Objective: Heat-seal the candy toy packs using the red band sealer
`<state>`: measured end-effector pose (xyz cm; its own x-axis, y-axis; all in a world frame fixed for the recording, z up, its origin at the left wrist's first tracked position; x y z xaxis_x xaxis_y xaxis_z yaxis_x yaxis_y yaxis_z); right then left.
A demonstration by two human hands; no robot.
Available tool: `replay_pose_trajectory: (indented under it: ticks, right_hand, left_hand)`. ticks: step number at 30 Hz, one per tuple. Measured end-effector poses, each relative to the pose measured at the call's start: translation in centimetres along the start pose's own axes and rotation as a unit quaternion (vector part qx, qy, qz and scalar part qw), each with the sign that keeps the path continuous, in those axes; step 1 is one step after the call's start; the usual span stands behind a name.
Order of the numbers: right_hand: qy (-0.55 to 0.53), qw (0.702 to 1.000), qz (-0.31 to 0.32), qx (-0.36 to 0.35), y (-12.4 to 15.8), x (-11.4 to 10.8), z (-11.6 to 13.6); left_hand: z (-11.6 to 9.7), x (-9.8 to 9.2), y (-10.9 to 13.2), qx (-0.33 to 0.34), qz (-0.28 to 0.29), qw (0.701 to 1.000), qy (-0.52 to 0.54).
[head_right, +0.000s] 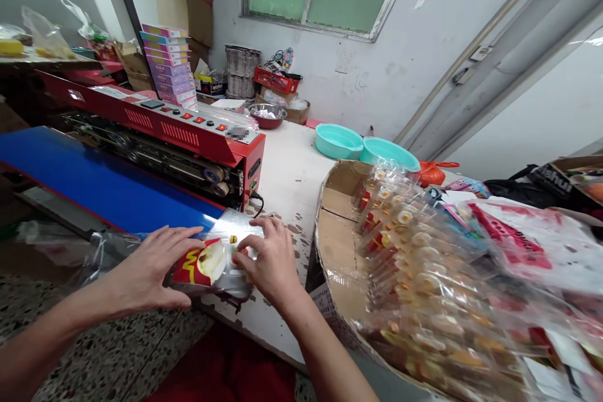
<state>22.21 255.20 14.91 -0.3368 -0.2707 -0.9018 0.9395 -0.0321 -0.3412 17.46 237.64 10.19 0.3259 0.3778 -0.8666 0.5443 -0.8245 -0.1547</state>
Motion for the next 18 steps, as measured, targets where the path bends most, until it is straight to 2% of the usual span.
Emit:
replay_pose_trajectory:
  ticks: [3,7,11,13,18]
  right_hand:
    - [0.024,0.999,0.015,0.016,-0.2,0.3,0.2]
    - [0.018,0.999,-0.002,-0.028,-0.3,0.2,1.7]
    - [0.031,0.996,0.071,-0.035,-0.5,1.8,2.7]
    - [0.039,0.995,0.088,-0.030,-0.7,2.2,2.7]
    - [0.082,0.993,0.080,-0.027,-0.8,1.1,2.6]
  left_hand:
    - [-0.2,-0.2,0.0,-0.005,-0.010,1.000,0.006]
    - [-0.6,-0.3,-0.2,-0.005,-0.017,1.000,0.008]
    - [-0.7,-0.3,-0.4,-0.010,-0.016,1.000,0.016]
    - [-0.7,-0.4,-0.4,-0.011,-0.023,0.999,0.021]
    - [-0.9,-0.6,-0.4,-0.008,-0.025,1.000,0.017]
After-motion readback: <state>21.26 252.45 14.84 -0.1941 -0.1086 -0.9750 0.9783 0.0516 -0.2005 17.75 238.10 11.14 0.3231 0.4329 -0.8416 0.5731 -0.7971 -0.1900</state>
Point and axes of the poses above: each hand's wrist, its own y-axis away from the middle knuckle, its own x-axis out of the palm, z = x × y, the point moved 9 cm from there along -y, towards the middle knuckle, and after that the axes turned 12 degrees about y, right-handed, at the moved point
